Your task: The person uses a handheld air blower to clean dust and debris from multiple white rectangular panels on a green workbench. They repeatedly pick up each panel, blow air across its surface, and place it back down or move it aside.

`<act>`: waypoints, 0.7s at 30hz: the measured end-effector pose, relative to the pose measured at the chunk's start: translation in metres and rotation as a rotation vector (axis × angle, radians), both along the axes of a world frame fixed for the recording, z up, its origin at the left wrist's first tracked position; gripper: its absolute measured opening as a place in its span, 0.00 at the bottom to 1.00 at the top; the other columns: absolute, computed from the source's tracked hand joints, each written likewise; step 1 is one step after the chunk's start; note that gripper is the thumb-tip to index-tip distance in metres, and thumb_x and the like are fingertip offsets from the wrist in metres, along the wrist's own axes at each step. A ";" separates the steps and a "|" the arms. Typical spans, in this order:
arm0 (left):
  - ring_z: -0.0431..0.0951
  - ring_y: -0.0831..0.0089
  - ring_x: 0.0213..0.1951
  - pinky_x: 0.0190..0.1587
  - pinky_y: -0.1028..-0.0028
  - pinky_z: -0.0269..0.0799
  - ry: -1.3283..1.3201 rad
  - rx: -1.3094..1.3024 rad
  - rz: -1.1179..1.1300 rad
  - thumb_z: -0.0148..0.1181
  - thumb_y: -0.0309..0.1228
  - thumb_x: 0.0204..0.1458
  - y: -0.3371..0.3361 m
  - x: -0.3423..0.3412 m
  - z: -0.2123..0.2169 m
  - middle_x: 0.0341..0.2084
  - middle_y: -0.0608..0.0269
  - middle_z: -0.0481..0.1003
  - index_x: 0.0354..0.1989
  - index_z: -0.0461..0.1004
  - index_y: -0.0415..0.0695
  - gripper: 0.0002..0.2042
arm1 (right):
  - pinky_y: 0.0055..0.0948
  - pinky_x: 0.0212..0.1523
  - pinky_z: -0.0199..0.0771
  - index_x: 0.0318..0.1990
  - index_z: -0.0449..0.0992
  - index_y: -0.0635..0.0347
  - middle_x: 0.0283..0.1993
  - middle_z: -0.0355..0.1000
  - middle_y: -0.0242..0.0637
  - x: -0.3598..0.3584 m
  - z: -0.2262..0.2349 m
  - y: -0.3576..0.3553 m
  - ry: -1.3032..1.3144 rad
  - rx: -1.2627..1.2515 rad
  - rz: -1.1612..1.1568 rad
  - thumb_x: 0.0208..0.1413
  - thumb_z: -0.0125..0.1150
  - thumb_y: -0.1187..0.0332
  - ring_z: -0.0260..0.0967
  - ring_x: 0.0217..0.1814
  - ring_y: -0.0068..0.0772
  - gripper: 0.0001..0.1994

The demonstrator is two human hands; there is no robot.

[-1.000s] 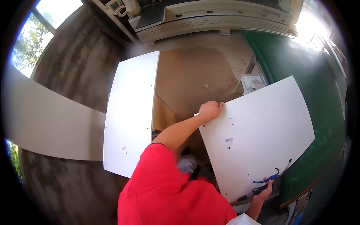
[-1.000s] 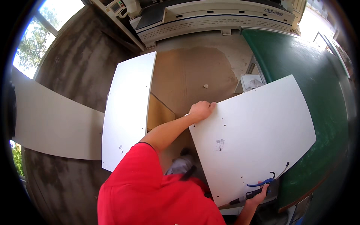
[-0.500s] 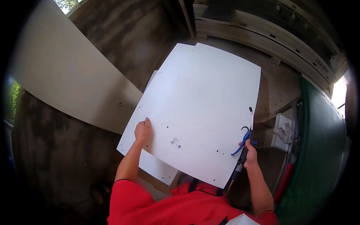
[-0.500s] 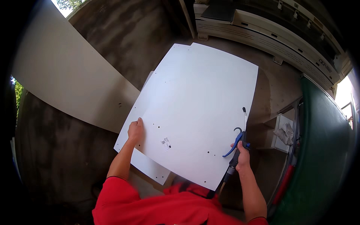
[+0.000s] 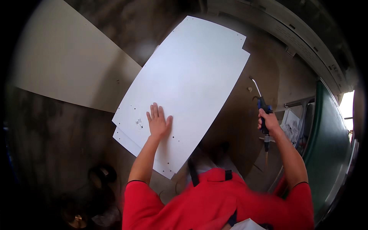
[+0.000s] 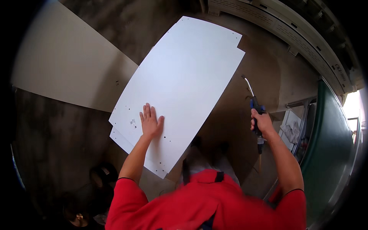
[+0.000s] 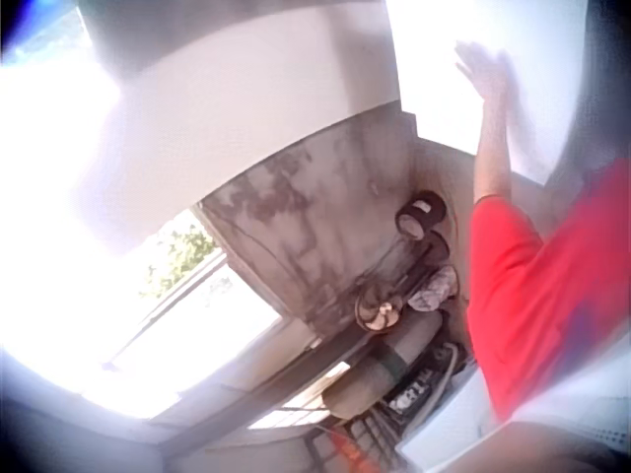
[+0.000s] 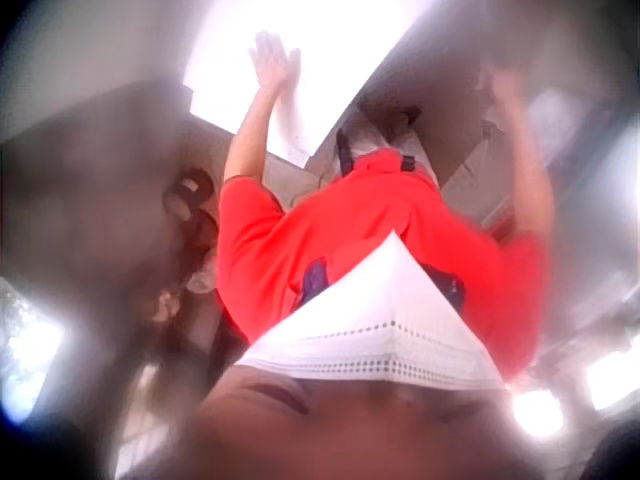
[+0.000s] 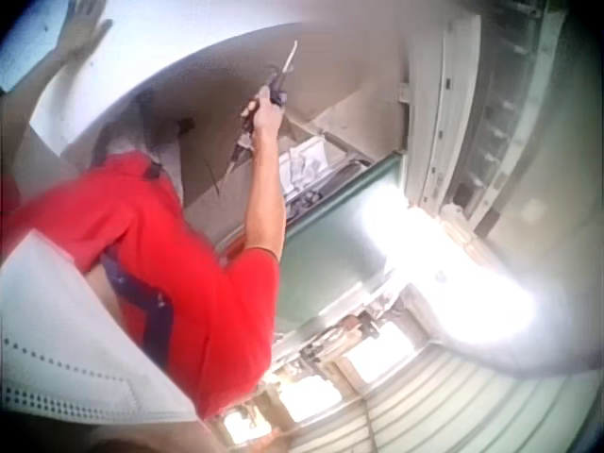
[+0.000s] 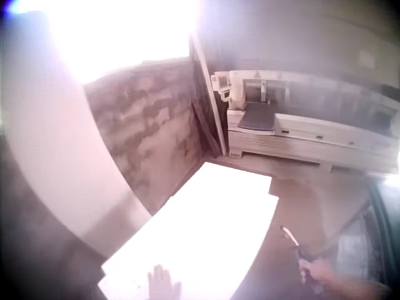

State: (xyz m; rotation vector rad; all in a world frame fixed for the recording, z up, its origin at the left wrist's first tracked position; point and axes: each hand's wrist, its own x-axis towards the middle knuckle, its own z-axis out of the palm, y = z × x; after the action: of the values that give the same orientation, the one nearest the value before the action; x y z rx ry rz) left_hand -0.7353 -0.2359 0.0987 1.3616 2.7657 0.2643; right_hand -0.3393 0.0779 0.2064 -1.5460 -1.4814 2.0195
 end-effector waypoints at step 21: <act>0.43 0.51 0.73 0.71 0.49 0.35 -0.152 -0.006 -0.483 0.45 0.57 0.57 0.245 -0.022 0.018 0.71 0.47 0.47 0.64 0.60 0.35 0.38 | 0.28 0.19 0.67 0.29 0.71 0.62 0.17 0.67 0.30 -0.162 -0.016 0.227 -0.204 0.172 0.086 0.62 0.56 0.55 0.66 0.16 0.25 0.18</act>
State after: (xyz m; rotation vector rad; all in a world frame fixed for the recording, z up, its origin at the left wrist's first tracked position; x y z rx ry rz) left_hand -0.7570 0.0091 0.1171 1.8577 2.2269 0.3151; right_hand -0.5016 0.3050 0.1904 -1.6829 -1.7737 1.7656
